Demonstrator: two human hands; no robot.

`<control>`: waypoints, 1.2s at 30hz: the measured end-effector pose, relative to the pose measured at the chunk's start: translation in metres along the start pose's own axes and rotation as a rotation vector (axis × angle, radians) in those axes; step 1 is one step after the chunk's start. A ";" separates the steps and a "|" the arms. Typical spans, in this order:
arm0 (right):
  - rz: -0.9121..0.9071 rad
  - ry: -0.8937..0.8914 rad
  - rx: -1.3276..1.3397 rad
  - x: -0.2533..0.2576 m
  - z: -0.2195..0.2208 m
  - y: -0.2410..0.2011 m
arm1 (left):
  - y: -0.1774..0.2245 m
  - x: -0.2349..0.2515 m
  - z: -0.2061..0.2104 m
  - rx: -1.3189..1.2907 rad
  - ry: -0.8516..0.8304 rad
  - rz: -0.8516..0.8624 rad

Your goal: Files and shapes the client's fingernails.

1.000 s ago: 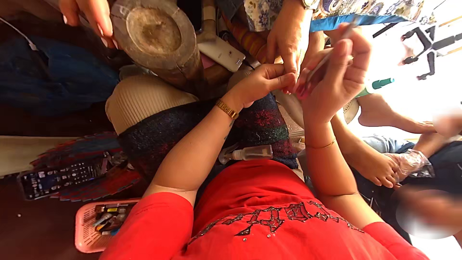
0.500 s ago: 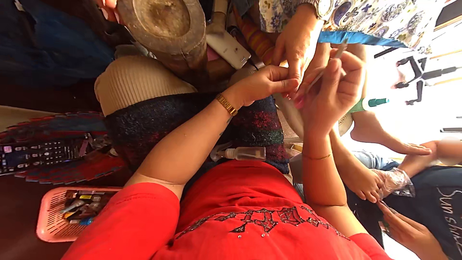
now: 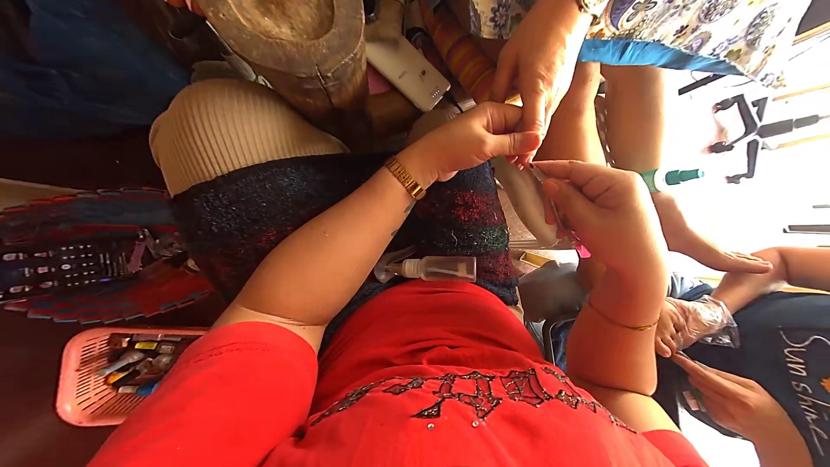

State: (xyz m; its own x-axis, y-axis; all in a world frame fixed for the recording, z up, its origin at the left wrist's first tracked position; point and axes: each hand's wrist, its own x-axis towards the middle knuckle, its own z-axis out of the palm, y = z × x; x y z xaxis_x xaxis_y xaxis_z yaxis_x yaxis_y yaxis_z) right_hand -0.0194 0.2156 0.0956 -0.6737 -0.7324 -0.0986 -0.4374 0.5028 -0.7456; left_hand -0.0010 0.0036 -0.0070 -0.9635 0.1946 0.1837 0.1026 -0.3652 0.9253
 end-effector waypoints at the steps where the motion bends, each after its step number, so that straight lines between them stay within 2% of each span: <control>1: 0.003 0.008 -0.007 0.001 0.001 0.000 | 0.001 0.000 0.000 0.006 0.005 -0.005; 12: 0.052 0.027 0.005 0.003 0.006 -0.004 | 0.000 0.000 0.000 -0.002 0.006 -0.012; 36: 0.013 0.007 0.178 0.007 0.009 0.013 | 0.000 0.001 -0.002 -0.001 -0.001 -0.014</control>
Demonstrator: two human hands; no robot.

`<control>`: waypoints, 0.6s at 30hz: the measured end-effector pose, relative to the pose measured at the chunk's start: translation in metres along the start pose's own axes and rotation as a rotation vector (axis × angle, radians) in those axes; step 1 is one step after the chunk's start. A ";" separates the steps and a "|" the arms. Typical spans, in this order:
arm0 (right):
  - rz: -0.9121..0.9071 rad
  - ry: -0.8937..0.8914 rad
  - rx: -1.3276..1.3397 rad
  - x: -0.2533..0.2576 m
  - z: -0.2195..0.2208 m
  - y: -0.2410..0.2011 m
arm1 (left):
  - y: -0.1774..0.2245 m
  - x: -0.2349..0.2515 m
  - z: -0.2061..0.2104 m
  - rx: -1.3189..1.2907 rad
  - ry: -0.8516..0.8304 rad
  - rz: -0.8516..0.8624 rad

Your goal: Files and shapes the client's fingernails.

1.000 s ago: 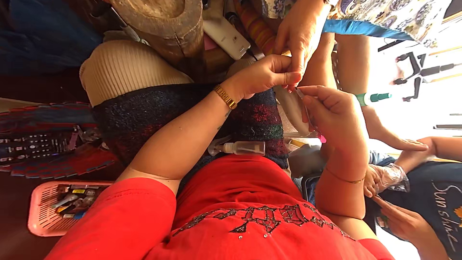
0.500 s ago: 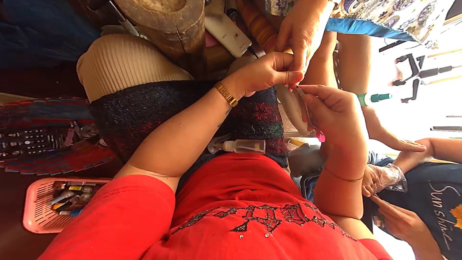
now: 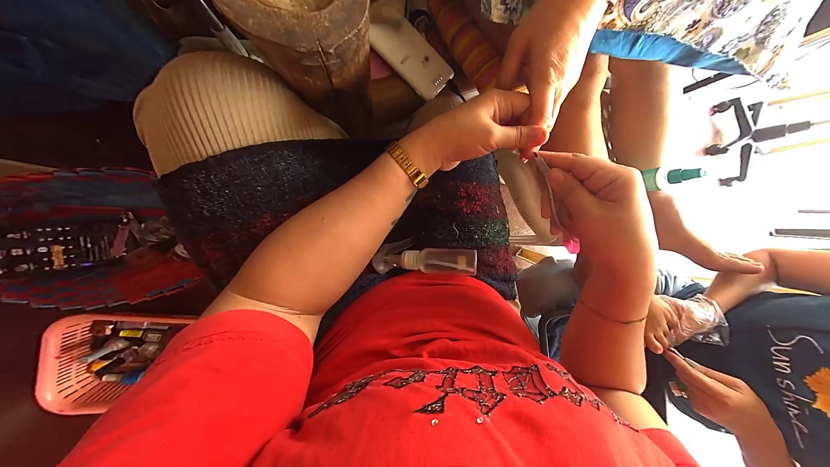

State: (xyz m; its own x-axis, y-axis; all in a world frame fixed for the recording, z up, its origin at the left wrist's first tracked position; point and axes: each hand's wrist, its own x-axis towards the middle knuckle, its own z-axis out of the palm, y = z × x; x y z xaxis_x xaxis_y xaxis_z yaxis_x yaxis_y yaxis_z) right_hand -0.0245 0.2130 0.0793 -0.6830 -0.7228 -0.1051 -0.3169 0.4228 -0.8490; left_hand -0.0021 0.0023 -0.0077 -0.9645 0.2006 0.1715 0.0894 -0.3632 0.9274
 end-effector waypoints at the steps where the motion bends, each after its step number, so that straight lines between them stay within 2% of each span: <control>1: -0.001 -0.005 0.009 0.000 0.000 0.000 | 0.000 0.000 0.000 -0.002 -0.001 0.001; 18: 0.094 -0.007 0.243 -0.001 -0.008 0.007 | -0.001 0.002 -0.001 -0.003 -0.024 -0.002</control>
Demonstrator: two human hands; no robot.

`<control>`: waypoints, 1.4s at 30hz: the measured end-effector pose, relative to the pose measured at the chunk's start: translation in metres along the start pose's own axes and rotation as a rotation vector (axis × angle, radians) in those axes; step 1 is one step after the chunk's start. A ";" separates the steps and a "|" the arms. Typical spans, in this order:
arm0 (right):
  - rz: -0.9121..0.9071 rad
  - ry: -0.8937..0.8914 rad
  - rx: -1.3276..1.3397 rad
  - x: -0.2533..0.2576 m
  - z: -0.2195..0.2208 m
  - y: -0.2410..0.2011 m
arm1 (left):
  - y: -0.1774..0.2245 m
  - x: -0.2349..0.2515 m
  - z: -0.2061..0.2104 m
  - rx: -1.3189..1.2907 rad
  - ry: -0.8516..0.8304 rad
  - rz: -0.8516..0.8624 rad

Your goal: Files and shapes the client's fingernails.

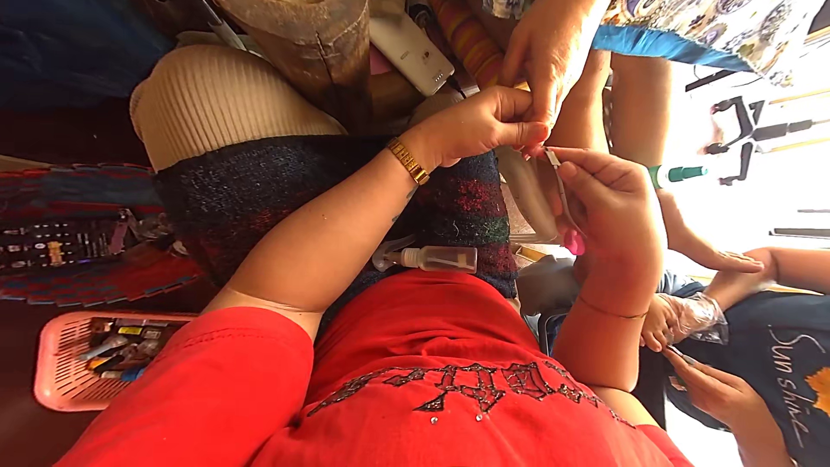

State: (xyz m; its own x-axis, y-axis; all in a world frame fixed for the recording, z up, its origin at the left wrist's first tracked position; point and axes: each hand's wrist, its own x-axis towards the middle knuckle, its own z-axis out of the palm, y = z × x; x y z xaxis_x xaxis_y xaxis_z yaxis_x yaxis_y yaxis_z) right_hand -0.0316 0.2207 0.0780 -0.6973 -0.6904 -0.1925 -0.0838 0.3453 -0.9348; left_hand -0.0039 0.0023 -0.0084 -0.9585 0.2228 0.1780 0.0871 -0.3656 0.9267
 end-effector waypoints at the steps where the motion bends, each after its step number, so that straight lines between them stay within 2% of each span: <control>1: -0.020 0.010 0.019 0.000 -0.004 -0.002 | 0.000 0.000 0.000 -0.004 -0.007 0.000; 3: -0.128 0.110 0.125 0.003 0.000 -0.004 | 0.000 0.000 -0.001 -0.007 -0.016 0.003; 8: -0.520 0.451 0.482 0.038 0.065 0.000 | 0.003 0.000 0.001 0.039 0.009 -0.014; 11: -0.735 0.717 0.335 0.069 0.058 0.013 | 0.002 -0.001 0.000 0.062 0.012 -0.026; 13: -0.760 0.814 0.326 0.072 0.050 0.003 | 0.002 -0.001 0.000 0.046 0.005 -0.018; 14: -0.744 0.802 0.346 0.068 0.053 -0.003 | 0.003 -0.002 0.001 0.044 0.012 -0.026; 17: -0.689 0.644 0.355 0.058 0.071 -0.002 | 0.005 -0.002 0.001 0.060 0.027 -0.064; 20: -0.610 0.547 0.268 0.065 0.043 0.008 | 0.003 -0.002 0.000 0.052 -0.001 -0.045; 22: -0.475 0.335 0.163 0.061 0.005 0.001 | 0.004 -0.003 -0.002 0.017 -0.033 -0.023; 25: -0.371 -0.159 -0.134 0.050 -0.043 -0.015 | 0.005 -0.004 -0.002 -0.013 -0.054 -0.034; 26: -0.358 -0.293 -0.240 0.049 -0.051 -0.021 | 0.004 -0.004 -0.001 -0.017 -0.045 -0.038; 28: -0.302 -0.450 -0.393 0.050 -0.054 -0.032 | 0.004 -0.003 -0.001 -0.024 -0.038 -0.036; 32: -0.183 -0.542 -0.516 0.056 -0.051 -0.049 | 0.003 -0.003 -0.003 -0.036 -0.042 -0.030; 39: -0.084 -0.532 -0.739 0.063 -0.040 -0.074 | 0.000 -0.002 -0.006 -0.053 -0.065 0.005; 42: -0.081 -0.603 -0.792 0.065 -0.040 -0.080 | -0.001 -0.002 -0.006 -0.060 -0.072 0.009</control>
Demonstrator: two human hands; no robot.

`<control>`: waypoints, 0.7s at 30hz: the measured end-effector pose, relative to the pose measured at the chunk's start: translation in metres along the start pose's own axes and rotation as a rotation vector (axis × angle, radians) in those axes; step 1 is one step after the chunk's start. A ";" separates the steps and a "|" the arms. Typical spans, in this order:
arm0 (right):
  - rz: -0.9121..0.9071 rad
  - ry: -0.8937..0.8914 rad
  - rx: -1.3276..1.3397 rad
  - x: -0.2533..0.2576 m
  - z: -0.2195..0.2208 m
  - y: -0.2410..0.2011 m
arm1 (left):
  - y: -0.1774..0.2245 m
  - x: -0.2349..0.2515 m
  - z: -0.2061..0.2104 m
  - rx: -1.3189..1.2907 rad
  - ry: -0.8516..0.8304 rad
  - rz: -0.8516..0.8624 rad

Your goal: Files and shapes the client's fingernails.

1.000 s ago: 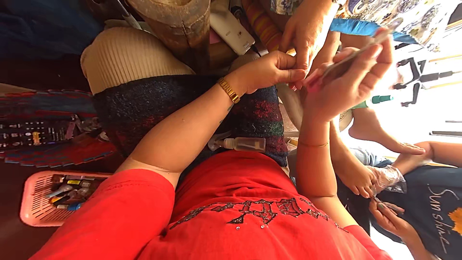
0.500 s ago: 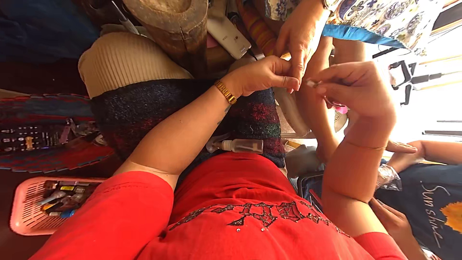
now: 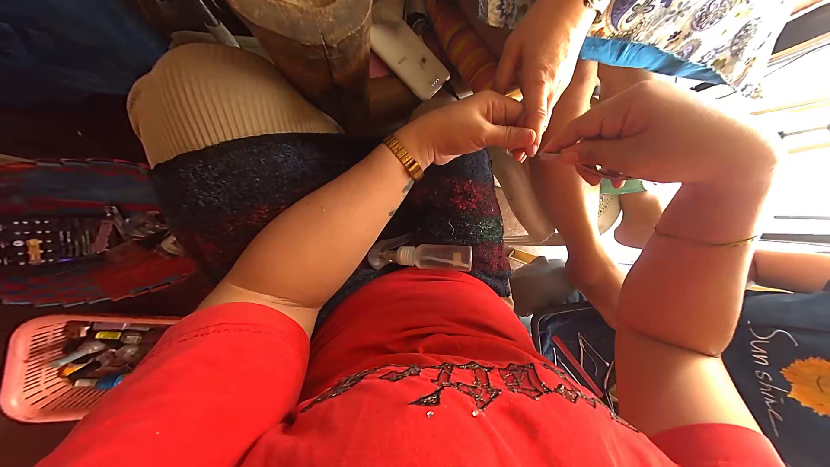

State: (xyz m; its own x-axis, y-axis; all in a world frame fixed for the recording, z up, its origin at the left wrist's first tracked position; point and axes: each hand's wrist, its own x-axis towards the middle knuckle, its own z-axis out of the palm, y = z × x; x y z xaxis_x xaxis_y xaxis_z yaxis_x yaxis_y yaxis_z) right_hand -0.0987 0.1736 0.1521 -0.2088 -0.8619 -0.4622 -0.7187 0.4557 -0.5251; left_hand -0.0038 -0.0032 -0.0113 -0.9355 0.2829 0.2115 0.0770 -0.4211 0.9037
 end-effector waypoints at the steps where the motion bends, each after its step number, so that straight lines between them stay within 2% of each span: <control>1: -0.003 -0.017 -0.007 0.000 -0.002 0.000 | 0.000 0.000 0.000 0.000 -0.003 0.000; 9: 0.040 0.017 -0.043 0.005 -0.003 -0.008 | -0.001 0.000 -0.001 -0.012 -0.006 0.005; 14: 0.044 -0.078 -0.125 0.004 -0.008 -0.016 | -0.002 0.001 -0.001 -0.007 -0.011 0.009; 21: 0.056 -0.031 -0.120 0.007 -0.009 -0.014 | 0.000 0.001 -0.001 -0.002 -0.009 0.005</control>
State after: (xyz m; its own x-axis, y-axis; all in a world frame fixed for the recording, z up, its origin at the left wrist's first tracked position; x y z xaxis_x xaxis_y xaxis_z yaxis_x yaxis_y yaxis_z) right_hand -0.0956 0.1592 0.1626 -0.2317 -0.8275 -0.5115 -0.7810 0.4717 -0.4093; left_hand -0.0049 -0.0036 -0.0113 -0.9321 0.2882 0.2194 0.0813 -0.4239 0.9020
